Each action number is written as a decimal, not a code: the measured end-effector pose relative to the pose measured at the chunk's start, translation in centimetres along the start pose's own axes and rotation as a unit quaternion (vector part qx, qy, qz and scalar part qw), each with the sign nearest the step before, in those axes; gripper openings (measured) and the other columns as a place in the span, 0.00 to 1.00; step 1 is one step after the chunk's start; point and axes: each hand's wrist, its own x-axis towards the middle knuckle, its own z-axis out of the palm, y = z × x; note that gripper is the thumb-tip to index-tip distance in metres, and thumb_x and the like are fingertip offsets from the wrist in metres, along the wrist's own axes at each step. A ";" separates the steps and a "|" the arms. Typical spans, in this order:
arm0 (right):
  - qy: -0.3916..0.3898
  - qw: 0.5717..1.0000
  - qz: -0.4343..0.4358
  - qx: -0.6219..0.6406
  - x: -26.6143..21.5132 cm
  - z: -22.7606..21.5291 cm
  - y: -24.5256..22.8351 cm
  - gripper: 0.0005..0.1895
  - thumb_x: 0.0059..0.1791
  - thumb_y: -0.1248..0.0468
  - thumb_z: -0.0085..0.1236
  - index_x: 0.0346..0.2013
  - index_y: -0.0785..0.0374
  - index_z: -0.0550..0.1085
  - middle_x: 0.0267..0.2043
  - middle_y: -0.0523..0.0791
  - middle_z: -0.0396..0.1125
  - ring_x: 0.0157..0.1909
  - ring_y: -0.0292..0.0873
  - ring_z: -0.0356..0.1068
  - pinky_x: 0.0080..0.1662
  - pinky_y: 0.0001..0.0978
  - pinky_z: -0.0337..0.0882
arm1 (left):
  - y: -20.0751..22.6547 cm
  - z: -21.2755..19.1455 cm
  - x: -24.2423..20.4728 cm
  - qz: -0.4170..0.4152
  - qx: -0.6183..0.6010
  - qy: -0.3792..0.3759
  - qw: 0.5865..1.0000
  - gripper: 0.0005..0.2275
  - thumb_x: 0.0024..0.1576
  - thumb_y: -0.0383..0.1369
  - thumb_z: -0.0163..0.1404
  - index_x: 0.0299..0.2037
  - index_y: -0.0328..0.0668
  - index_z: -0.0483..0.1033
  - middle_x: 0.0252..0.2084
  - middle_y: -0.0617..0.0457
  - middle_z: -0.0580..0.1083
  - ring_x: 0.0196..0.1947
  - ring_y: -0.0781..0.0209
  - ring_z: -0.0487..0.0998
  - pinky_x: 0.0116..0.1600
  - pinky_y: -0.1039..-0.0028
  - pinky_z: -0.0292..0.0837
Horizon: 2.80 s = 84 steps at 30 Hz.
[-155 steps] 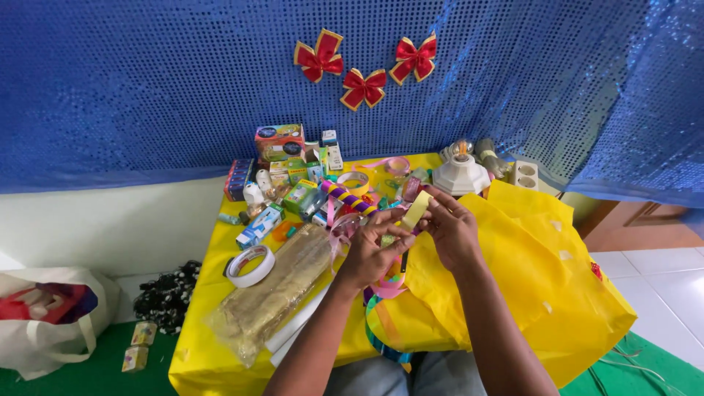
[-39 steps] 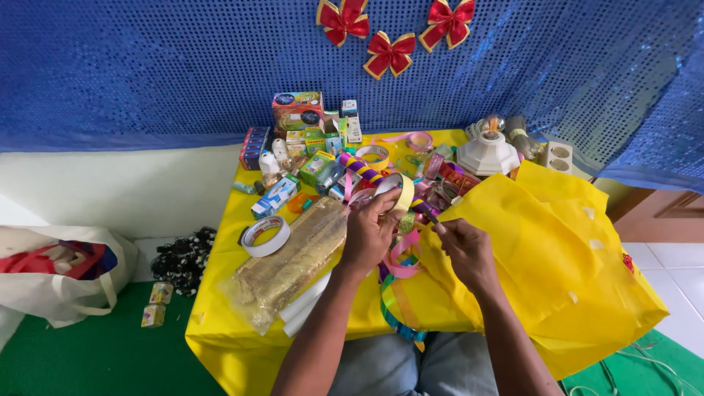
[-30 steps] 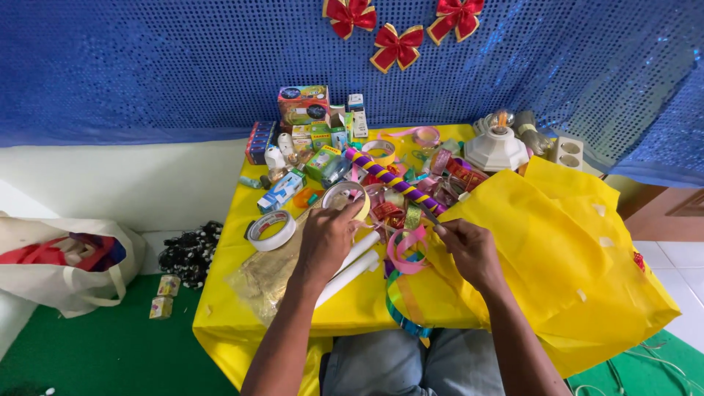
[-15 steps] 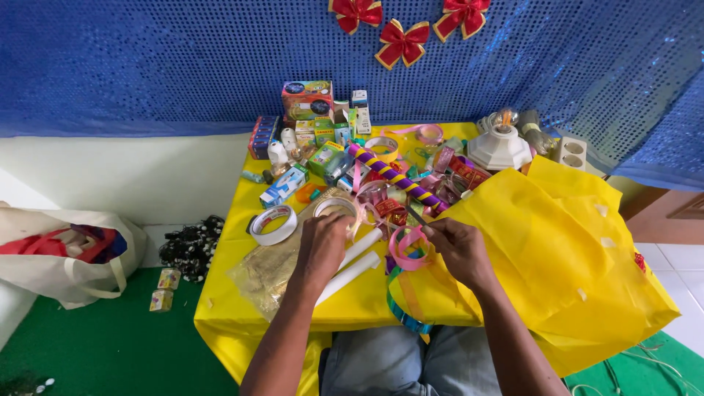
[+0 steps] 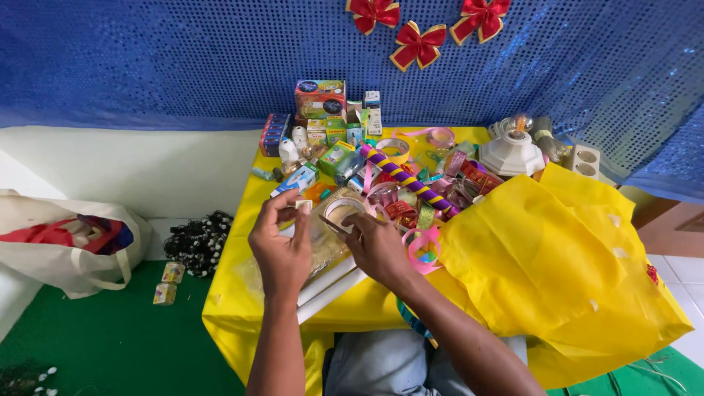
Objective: Decorating a stick by wrapping it with colorful ribbons and securing them with adhesive tape.
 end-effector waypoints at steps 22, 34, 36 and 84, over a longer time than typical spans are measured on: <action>-0.094 0.988 -0.045 -0.116 1.2 -1.1 -0.9 0.11 0.56 0.58 0.52 0.35 0.60 0.76 0.30 0.43 0.69 0.23 0.48 0.70 0.23 0.45 0.71 | 3.2 1.4 -1.3 -0.059 -0.092 -0.070 0.992 0.12 0.59 0.33 0.55 0.47 0.34 0.78 0.41 0.49 0.78 0.39 0.63 0.78 0.45 0.76 0.77; 0.067 0.920 0.073 0.380 -0.8 -10.5 3.5 0.19 0.58 0.61 0.50 0.28 0.67 0.79 0.22 0.46 0.71 0.27 0.37 0.71 0.35 0.29 0.72 | 4.0 11.7 -2.9 -0.068 -0.211 -0.170 0.960 0.12 0.56 0.30 0.61 0.48 0.35 0.79 0.35 0.49 0.77 0.33 0.64 0.81 0.42 0.72 0.80; 0.113 0.901 0.096 0.408 -1.0 -10.6 3.5 0.14 0.57 0.64 0.55 0.30 0.70 0.77 0.24 0.49 0.72 0.27 0.41 0.74 0.36 0.29 0.73 | 4.0 12.8 -3.1 -0.062 -0.227 -0.164 0.958 0.11 0.57 0.29 0.60 0.47 0.34 0.80 0.33 0.46 0.77 0.31 0.61 0.82 0.40 0.72 0.80; 0.161 0.933 0.103 0.306 3.3 -17.2 13.0 0.12 0.55 0.67 0.57 0.29 0.72 0.77 0.20 0.46 0.65 0.25 0.35 0.63 0.33 0.27 0.68 | 1.3 25.7 6.0 -0.255 -0.347 -0.034 0.902 0.18 0.69 0.39 0.43 0.59 0.33 0.53 0.46 0.35 0.77 0.46 0.57 0.79 0.55 0.70 0.72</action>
